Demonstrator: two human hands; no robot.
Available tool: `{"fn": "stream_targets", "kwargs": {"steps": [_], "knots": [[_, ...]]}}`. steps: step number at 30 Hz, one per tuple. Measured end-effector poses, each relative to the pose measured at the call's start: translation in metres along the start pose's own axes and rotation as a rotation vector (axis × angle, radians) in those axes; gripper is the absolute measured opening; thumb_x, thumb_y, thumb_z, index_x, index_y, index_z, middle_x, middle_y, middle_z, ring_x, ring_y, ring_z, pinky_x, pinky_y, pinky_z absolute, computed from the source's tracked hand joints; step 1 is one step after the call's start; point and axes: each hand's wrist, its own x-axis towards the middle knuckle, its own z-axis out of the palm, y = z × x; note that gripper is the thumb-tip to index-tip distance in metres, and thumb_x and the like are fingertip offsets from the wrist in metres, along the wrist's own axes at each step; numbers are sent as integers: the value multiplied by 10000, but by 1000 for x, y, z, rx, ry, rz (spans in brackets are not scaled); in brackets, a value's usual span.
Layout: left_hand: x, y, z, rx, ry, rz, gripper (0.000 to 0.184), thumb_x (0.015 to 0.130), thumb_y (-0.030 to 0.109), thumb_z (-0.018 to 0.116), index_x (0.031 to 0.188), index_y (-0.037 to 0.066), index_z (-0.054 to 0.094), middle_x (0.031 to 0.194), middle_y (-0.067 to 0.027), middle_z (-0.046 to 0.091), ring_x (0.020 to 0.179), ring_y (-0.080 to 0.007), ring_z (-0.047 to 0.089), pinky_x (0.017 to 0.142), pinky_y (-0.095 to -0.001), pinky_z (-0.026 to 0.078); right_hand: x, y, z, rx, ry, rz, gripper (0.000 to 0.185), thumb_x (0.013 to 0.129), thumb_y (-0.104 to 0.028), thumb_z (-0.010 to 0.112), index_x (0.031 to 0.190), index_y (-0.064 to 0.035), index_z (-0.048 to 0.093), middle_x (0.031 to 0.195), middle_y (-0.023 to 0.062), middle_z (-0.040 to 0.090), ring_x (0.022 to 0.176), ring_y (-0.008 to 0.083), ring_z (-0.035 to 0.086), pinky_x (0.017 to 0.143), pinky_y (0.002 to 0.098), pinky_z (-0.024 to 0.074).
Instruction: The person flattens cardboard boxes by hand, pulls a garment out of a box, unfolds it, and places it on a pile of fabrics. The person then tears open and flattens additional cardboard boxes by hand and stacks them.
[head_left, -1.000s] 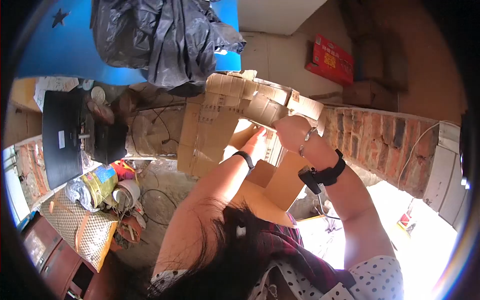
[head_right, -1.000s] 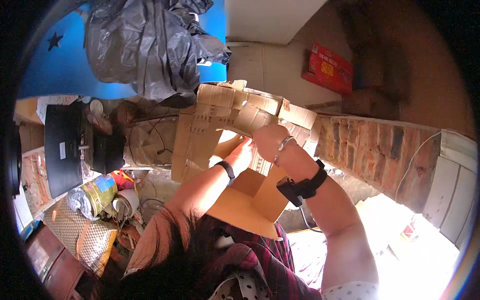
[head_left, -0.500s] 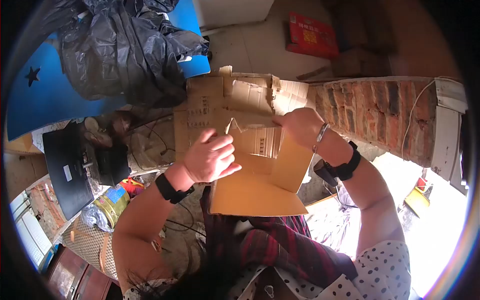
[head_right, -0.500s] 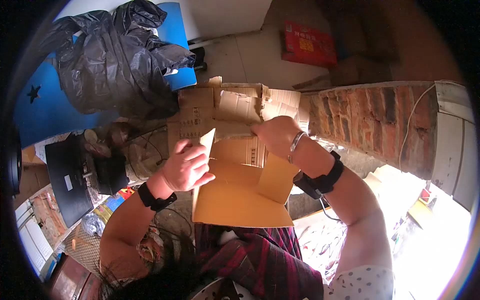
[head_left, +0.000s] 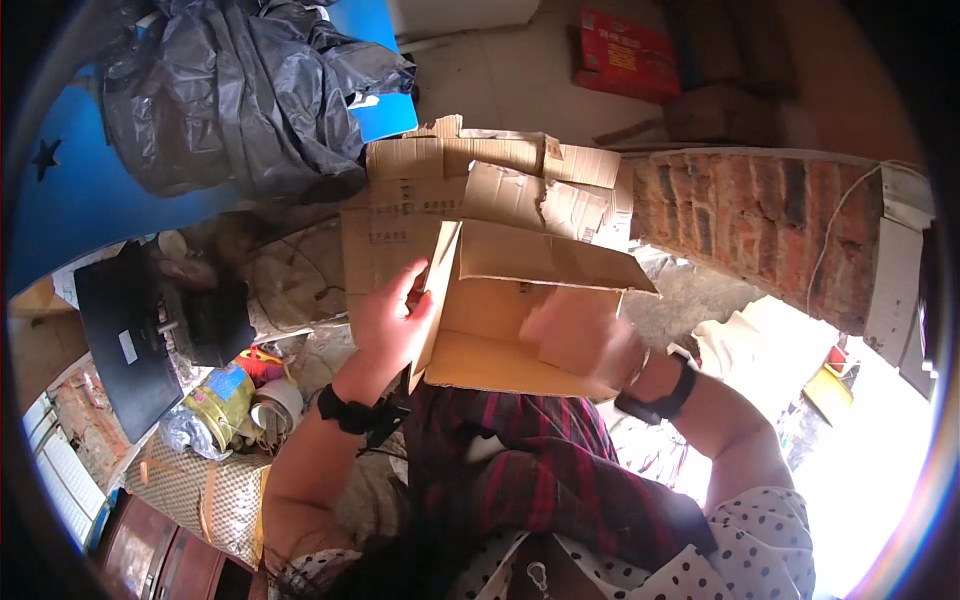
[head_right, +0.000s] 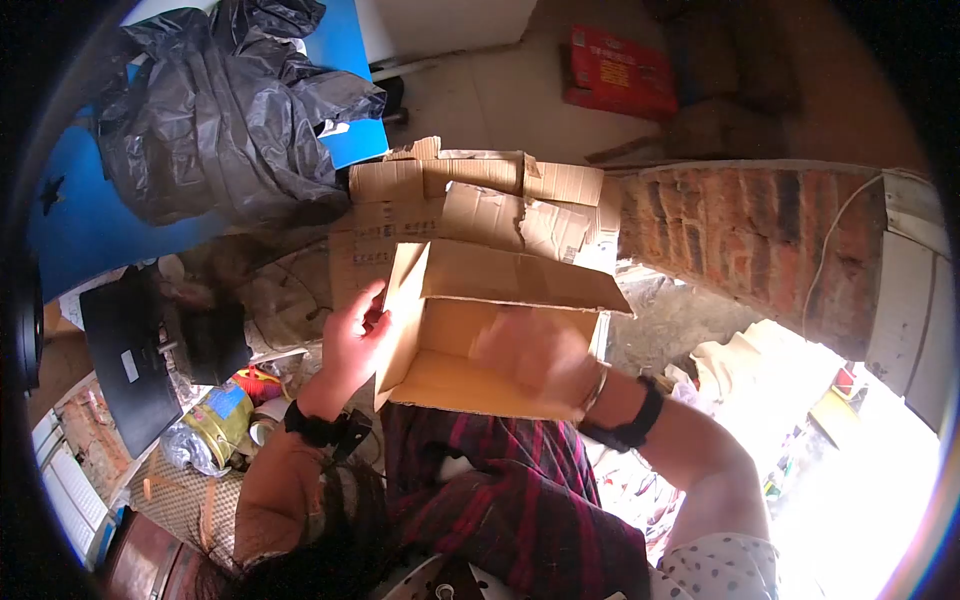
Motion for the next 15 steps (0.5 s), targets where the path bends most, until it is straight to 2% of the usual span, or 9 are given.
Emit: {"fn": "stream_targets", "kwargs": {"steps": [2,3,5,6,8,10,12,14,15], "knots": [[0,14,0,-30,2,43,397,785,109,648,1176,91,583,863,-108,682,713,-194,679,622,-314,526,1,-34,30,-823,-260,-270,134,804,-181,545,845,-80,623,805,80,640,918,240,569,799,423,453],[2,23,-3,22,-10,65,391,777,95,635,1165,90,588,858,-117,675,672,-245,662,601,-342,523,-4,-16,34,-829,-255,-268,134,804,-181,545,845,-80,623,805,80,640,918,240,569,799,423,453],[4,33,-5,117,7,151,395,771,86,630,1163,90,587,861,-120,670,663,-269,649,593,-357,520,-11,50,39,-1157,-373,80,226,762,-263,615,946,-135,640,942,20,621,955,224,550,806,400,448],[5,37,-7,216,19,228,399,765,76,624,1162,91,585,864,-123,665,654,-293,636,585,-372,517,-10,63,37,-1157,-371,78,226,762,-263,615,946,-135,640,942,20,621,955,224,550,806,400,448],[7,40,-8,281,-5,246,434,759,63,616,1188,97,563,856,-124,655,656,-317,620,577,-394,511,-2,77,30,-1219,-591,334,198,775,-289,623,913,-154,664,935,4,624,958,207,536,855,401,415],[9,31,-4,371,2,431,432,786,78,612,1212,78,544,850,-157,643,600,-316,610,533,-396,484,0,77,27,-1254,-640,360,161,773,-269,615,883,-164,665,919,0,619,957,202,536,866,394,402],[10,26,-3,402,-19,457,453,791,80,605,1236,83,521,858,-156,639,603,-322,607,535,-409,486,0,67,26,-1296,-694,388,126,770,-249,608,854,-174,665,902,-5,614,956,197,536,877,387,390],[11,20,-5,428,-28,484,474,797,81,598,1260,89,498,867,-155,635,607,-329,603,536,-421,488,-3,50,25,-1383,-699,147,85,768,-197,578,815,-177,647,839,-9,588,945,186,533,870,359,387],[12,17,-8,469,-82,482,485,794,71,595,1266,63,483,935,-136,635,648,-318,612,561,-412,500,-5,30,23,-1369,-619,23,72,737,-165,569,797,-160,608,818,-8,556,921,181,523,850,351,384]]}}
